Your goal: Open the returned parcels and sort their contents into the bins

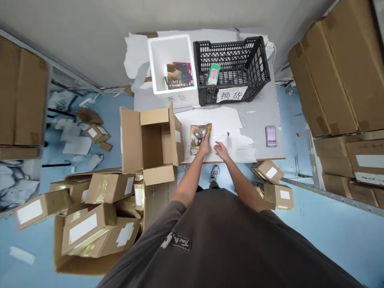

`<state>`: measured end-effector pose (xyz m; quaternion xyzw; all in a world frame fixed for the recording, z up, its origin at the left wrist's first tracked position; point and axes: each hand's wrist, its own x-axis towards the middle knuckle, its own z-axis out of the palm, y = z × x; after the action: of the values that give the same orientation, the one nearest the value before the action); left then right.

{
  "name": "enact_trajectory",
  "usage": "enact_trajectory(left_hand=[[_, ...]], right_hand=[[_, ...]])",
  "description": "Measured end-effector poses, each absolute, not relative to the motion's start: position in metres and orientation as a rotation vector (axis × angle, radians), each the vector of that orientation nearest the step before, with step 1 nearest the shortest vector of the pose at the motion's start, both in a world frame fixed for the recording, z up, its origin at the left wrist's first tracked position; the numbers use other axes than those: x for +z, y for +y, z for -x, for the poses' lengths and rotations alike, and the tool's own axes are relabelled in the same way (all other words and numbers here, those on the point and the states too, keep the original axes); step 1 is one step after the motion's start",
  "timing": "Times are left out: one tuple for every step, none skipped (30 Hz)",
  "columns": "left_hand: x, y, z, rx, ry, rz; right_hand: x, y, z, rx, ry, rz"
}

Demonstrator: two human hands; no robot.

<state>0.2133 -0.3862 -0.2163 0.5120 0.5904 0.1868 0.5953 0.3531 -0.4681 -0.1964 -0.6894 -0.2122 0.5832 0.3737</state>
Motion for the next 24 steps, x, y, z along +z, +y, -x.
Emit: enact_trajectory(left_hand=[[-0.212,-0.383,-0.2,0.493,1.316,-1.193],[-0.208,-0.381,-0.185,0.534,1.285,-1.194],[-0.203,-0.38,-0.169,0.562,1.272,-1.195],[-0.198,-0.38,-0.153,0.587,1.267,-1.196],[-0.193,-0.382,-0.137,0.621,1.261,-1.196],[-0.187,-0.384,-0.123,0.668,1.246,-1.195],[-0.182,-0.388,-0.11,0.722,1.221,-1.19],[-0.176,-0.393,-0.1,0.779,1.19,-1.178],[-0.169,-0.398,-0.093,0.83,1.158,-1.155],[-0.163,-0.404,-0.089,0.868,1.128,-1.117],[-0.156,-0.409,-0.087,0.891,1.098,-1.068],[-0.149,-0.414,-0.086,0.904,1.071,-1.014],[-0.141,-0.418,-0.087,0.917,1.046,-0.96],[-0.132,-0.421,-0.088,0.931,1.018,-0.913],[-0.124,-0.423,-0.089,0.948,0.988,-0.881],[-0.115,-0.424,-0.089,0.968,0.956,-0.867],[-0.105,-0.424,-0.089,0.989,0.924,-0.868],[-0.096,-0.422,-0.088,1.007,0.895,-0.88],[-0.087,-0.42,-0.087,1.02,0.87,-0.894],[-0.079,-0.418,-0.086,1.028,0.848,-0.901],[-0.071,-0.416,-0.086,1.034,0.829,-0.898],[-0.064,-0.414,-0.085,1.037,0.813,-0.887],[-0.057,-0.413,-0.086,1.035,0.798,-0.871],[-0.051,-0.411,-0.086,1.029,0.786,-0.855]], right_hand=[[-0.2,-0.46,-0.346,1.568,-0.499,1.746],[-0.203,-0.453,-0.34,1.633,-0.465,1.737],[-0.207,-0.448,-0.335,1.682,-0.446,1.745],[-0.209,-0.443,-0.331,1.711,-0.443,1.767],[-0.211,-0.44,-0.327,1.719,-0.45,1.801],[-0.212,-0.437,-0.323,1.713,-0.464,1.835],[-0.211,-0.435,-0.319,1.695,-0.476,1.862],[-0.207,-0.433,-0.314,1.681,-0.484,1.87],[-0.202,-0.43,-0.31,1.678,-0.491,1.853],[-0.193,-0.427,-0.306,1.692,-0.495,1.815],[-0.183,-0.424,-0.303,1.72,-0.495,1.756],[-0.171,-0.421,-0.301,1.753,-0.489,1.678],[-0.158,-0.417,-0.3,1.776,-0.483,1.591],[-0.144,-0.414,-0.301,1.78,-0.478,1.509],[-0.13,-0.411,-0.304,1.759,-0.477,1.444],[-0.115,-0.409,-0.309,1.726,-0.48,1.4],[-0.101,-0.407,-0.315,1.693,-0.488,1.375],[-0.087,-0.406,-0.322,1.67,-0.5,1.358],[-0.073,-0.406,-0.33,1.659,-0.517,1.342],[-0.06,-0.406,-0.338,1.655,-0.539,1.321],[-0.047,-0.407,-0.345,1.648,-0.565,1.293],[-0.035,-0.409,-0.35,1.635,-0.594,1.26],[-0.024,-0.411,-0.355,1.611,-0.624,1.228],[-0.014,-0.413,-0.359,1.584,-0.65,1.203]])
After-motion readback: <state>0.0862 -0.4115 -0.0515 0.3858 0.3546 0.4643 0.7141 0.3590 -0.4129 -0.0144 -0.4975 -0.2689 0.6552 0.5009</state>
